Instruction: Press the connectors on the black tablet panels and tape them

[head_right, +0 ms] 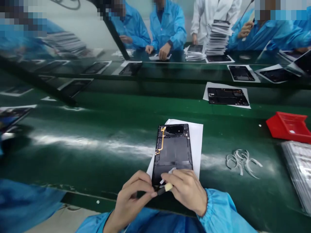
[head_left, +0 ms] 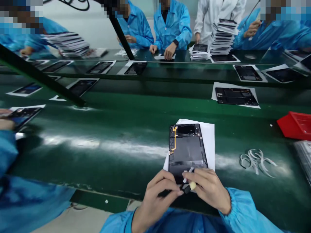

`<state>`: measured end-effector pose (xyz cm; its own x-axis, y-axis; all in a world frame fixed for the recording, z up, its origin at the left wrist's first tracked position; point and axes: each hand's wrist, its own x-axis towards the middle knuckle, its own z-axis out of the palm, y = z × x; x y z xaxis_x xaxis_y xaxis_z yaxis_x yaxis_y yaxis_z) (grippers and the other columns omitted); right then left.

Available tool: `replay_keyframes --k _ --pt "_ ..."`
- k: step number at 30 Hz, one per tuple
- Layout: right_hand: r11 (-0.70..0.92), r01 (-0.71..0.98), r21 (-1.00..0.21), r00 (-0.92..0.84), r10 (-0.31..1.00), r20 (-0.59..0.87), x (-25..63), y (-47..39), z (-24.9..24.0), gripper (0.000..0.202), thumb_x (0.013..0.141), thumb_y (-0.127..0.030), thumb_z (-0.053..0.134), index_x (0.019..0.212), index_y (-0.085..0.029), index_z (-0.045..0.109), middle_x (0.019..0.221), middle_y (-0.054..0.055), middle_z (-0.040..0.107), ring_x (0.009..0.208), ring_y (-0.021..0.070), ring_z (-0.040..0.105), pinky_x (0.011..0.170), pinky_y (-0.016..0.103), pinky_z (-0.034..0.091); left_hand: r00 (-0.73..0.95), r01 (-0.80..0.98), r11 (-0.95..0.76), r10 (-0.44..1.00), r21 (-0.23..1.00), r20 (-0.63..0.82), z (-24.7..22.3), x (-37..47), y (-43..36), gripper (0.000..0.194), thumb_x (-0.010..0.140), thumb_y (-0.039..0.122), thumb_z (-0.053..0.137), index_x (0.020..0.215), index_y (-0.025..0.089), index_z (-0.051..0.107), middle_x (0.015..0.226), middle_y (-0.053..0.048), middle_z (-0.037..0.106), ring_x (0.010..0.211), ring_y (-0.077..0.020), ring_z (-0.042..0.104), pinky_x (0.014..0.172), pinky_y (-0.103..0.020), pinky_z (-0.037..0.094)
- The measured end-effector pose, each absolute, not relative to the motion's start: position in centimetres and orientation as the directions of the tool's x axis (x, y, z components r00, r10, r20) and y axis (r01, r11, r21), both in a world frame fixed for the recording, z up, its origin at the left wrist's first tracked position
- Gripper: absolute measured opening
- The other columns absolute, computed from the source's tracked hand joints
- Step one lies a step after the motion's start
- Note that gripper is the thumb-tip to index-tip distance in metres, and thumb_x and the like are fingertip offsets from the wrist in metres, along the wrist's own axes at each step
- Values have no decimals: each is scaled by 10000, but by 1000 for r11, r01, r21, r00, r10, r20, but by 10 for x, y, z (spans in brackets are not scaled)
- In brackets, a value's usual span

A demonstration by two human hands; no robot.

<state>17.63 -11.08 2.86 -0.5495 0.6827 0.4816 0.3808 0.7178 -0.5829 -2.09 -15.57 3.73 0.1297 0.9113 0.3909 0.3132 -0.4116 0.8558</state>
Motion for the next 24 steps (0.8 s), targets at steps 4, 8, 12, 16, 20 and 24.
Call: replay_keyframes --k 4,8,12,16,20,24 --pt "829 445 -338 -593 556 583 175 -115 23 328 948 -80 379 1168 -136 615 631 15 576 582 148 567 568 277 458 68 83 -48 997 995 43 34 -17 -170 179 842 314 666 956 194 598 831 -31 598 722 -125 577 662 -219 483" --pt "843 477 -249 -635 526 566 176 -118 21 331 950 -78 385 1202 -91 600 623 19 549 559 158 518 530 295 414 267 -107 342 915 934 -304 38 -13 -162 447 804 526 652 1004 133 579 781 -51 616 691 -136 593 671 -253 489" --pt "771 536 -343 -577 632 517 182 -123 17 389 934 -55 401 1289 -118 545 641 9 564 571 155 536 539 287 431 276 -113 451 870 885 -408 40 -11 -150 407 777 518 684 763 126 573 626 -21 611 570 -100 553 590 -217 454" --pt "667 538 -516 -488 745 454 191 -134 21 366 934 -147 511 1298 -179 539 703 3 641 583 134 596 588 267 484 339 -137 447 859 884 -383 35 -5 -145 367 781 477 694 782 124 596 636 -16 624 555 -95 552 565 -208 451" --pt "605 589 -536 -479 795 372 198 -144 30 288 948 -205 508 1227 -208 583 809 29 707 707 161 677 664 282 526 331 -22 273 910 962 -250 30 5 -147 270 872 393 609 884 130 671 704 -34 648 596 -118 580 601 -233 484" --pt "635 659 -403 -546 772 325 204 -152 40 356 974 -135 328 1241 -163 563 779 48 690 707 183 674 665 308 533 358 268 -149 933 952 46 34 10 -147 230 947 269 495 917 190 708 796 -52 687 714 -155 626 676 -248 506"
